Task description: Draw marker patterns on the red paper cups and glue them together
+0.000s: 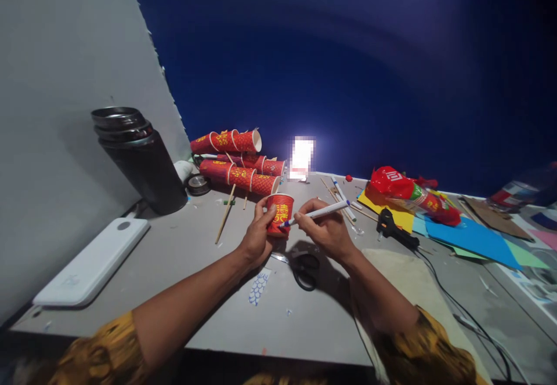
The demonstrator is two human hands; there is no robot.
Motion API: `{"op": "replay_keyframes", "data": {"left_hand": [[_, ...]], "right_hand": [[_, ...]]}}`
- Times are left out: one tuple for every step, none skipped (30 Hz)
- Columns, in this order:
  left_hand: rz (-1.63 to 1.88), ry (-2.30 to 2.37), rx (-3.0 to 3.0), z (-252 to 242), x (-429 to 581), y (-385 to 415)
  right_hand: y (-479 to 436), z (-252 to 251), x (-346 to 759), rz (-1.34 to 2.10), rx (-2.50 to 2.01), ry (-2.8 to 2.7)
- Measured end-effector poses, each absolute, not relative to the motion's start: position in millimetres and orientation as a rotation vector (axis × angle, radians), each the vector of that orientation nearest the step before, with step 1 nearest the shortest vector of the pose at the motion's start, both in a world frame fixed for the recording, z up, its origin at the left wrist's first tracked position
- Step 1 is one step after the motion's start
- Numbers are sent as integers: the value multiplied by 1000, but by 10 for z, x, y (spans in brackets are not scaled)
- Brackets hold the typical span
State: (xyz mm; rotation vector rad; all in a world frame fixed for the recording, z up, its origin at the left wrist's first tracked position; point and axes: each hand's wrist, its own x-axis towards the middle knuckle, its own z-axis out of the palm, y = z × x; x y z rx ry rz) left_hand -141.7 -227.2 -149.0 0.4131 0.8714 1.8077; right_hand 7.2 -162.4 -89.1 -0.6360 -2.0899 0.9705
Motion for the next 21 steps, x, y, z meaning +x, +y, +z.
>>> {"op": "replay_keyframes", "data": {"left_hand": [[1810, 867, 416, -1489, -1416, -2273], [1808, 867, 423, -1486, -1415, -2275], [1805, 872, 430, -1484, -1416, -2276], [1800, 878, 435, -1483, -1419, -2278], [1795, 884, 439, -1483, -1423, -2279], [1791, 887, 438, -1484, -1428, -2280], [1788, 887, 435, -1486, -1432, -2280], [1784, 883, 431, -1488, -1434, -2280], [1786, 875, 428, -1490, -1434, -2280], [1789, 864, 426, -1491, -1433, -2280], [1788, 857, 423, -1491, -1431, -2281], [1786, 849, 420, -1490, -1429, -2282], [1781, 842, 412, -1488, -1430, -2283], [1769, 839, 406, -1484, -1433, -2283], [1757, 828, 395, -1480, -1441, -2283], [1741, 813, 375, -1476, -1453, -2282], [1705, 794, 343, -1474, -1467, -2280], [1636, 767, 301, -1474, -1484, -2279], [1574, 734, 260, -1479, -1502, -2276], [1529, 695, 230, -1489, -1520, -2274], [1496, 663, 214, -1504, -1538, -2271]], "right_hand": [[-1623, -887, 73, 969, -621, -2084], [-1620, -880, 75, 956, -605, -2092], [-1615, -872, 80, 933, -595, -2112], [-1608, -863, 87, 907, -595, -2132], [-1600, -853, 95, 887, -605, -2144], [-1593, -846, 102, 879, -619, -2143], [-1588, -840, 107, 886, -632, -2132], [-1585, -837, 110, 906, -637, -2117], [-1584, -836, 110, 931, -634, -2102], [-1584, -836, 110, 950, -626, -2097], [-1583, -835, 112, 958, -616, -2107], [-1581, -833, 116, 953, -609, -2124], [-1575, -829, 124, 935, -604, -2149], [-1567, -823, 135, 923, -605, -2182], [-1557, -816, 148, 905, -621, -2195], [-1547, -810, 162, 897, -634, -2193], [-1537, -804, 176, 889, -648, -2173], [-1529, -801, 189, 885, -663, -2150], [-1523, -800, 200, 886, -680, -2132], [-1518, -803, 211, 892, -692, -2119], [-1513, -810, 221, 911, -700, -2102]]}}
